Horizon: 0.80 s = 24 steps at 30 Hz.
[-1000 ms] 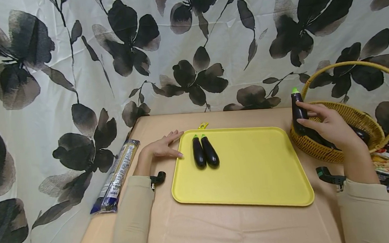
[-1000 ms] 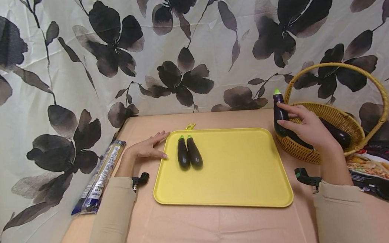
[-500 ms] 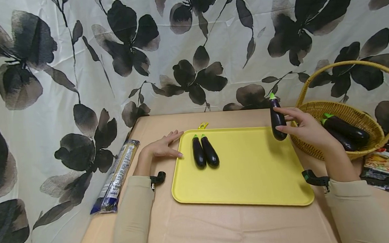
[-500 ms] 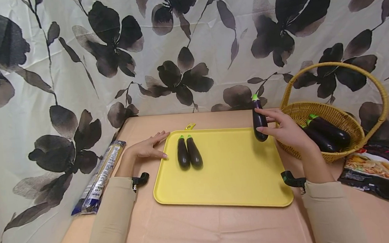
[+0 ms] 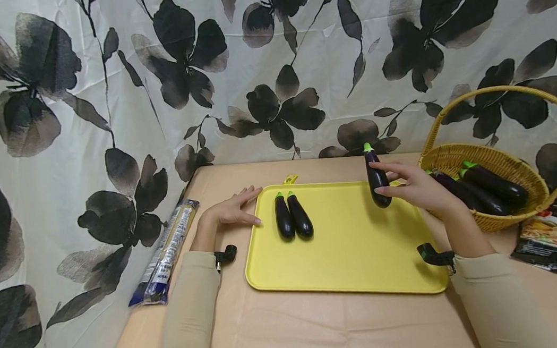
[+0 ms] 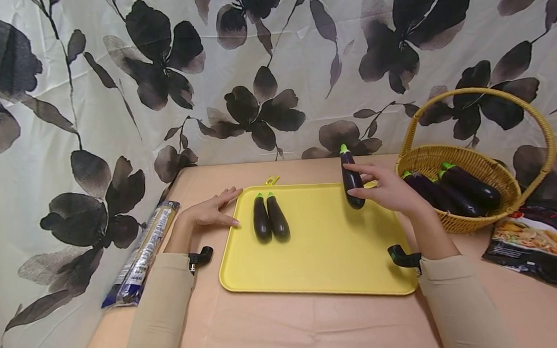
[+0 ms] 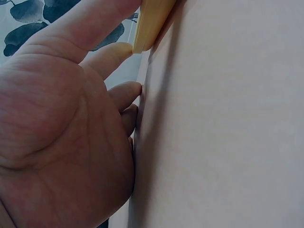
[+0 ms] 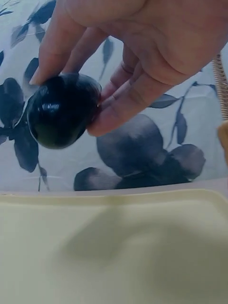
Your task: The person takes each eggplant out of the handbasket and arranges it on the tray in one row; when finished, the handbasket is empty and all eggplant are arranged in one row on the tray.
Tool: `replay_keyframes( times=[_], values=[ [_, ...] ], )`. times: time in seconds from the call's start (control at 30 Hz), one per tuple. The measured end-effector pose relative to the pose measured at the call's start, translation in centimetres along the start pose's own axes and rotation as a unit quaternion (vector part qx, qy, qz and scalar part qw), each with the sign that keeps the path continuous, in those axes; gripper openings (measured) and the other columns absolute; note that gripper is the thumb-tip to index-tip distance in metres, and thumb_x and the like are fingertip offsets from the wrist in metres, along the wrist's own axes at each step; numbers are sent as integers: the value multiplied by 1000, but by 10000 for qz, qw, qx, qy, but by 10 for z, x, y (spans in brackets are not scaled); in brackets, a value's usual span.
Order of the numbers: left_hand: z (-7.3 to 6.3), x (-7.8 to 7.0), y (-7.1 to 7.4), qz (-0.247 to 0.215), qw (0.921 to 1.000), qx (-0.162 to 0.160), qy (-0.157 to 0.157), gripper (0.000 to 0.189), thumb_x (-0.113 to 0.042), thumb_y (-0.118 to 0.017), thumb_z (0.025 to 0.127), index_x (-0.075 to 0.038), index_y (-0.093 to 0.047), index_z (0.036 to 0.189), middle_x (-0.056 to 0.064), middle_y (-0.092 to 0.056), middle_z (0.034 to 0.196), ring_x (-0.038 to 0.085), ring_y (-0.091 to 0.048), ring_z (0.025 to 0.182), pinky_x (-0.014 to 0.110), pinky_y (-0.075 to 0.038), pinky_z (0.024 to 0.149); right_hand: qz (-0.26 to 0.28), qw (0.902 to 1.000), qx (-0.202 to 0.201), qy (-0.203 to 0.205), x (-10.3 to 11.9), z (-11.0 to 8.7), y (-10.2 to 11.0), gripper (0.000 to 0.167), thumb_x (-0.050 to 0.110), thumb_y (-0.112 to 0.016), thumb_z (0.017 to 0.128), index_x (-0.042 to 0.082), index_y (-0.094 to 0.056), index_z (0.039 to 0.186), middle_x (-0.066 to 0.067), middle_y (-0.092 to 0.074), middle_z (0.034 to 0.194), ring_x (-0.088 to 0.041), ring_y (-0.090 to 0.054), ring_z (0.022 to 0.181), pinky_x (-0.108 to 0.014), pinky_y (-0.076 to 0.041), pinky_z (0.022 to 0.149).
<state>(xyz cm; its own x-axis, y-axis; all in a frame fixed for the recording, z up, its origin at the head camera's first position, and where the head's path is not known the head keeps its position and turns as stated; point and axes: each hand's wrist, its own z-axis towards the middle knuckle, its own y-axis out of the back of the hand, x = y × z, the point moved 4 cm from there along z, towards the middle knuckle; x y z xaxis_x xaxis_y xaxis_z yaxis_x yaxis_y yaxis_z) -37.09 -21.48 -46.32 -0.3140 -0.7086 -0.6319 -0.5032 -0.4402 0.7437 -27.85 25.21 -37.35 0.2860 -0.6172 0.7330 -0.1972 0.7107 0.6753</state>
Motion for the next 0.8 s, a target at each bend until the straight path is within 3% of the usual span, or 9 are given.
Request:
replay_keyframes(
  times=[0.13, 0.53, 0.67, 0.8],
  values=[
    [0, 0, 0, 50, 10000, 14, 30, 111, -49, -88, 80, -29, -22, 168, 8, -2, 177, 31, 8, 163, 57, 7, 131, -221, 9996, 141, 127, 7, 10, -12, 66, 29, -75, 98, 21, -48, 158, -22, -54, 147, -41, -63, 125, -41, -55, 91],
    [2, -1, -2, -56, 10000, -2, 48, 110, -47, -88, 81, -28, -23, 168, 9, -3, 177, 32, 8, 163, 60, 6, 130, -988, 9929, 410, 527, 35, 42, -43, 66, 18, -79, 94, 12, -53, 154, -26, -57, 133, -41, -68, 110, -48, -59, 86],
    [3, -1, -2, -72, 10000, -17, 54, 110, -47, -88, 81, -27, -23, 168, 10, -3, 177, 33, 8, 163, 61, 6, 130, -912, 9927, 534, 574, 40, 48, -54, 66, 18, -79, 93, 14, -53, 154, -25, -58, 133, -40, -67, 112, -51, -58, 91],
    [4, -1, 0, -39, 10000, -21, 53, 111, -48, -88, 80, -26, -23, 168, 11, -2, 177, 34, 8, 163, 60, 7, 130, -478, 9951, 640, 578, 39, 51, -65, 65, 20, -78, 94, 17, -54, 154, -24, -57, 138, -42, -66, 118, -54, -57, 97]
  ],
)
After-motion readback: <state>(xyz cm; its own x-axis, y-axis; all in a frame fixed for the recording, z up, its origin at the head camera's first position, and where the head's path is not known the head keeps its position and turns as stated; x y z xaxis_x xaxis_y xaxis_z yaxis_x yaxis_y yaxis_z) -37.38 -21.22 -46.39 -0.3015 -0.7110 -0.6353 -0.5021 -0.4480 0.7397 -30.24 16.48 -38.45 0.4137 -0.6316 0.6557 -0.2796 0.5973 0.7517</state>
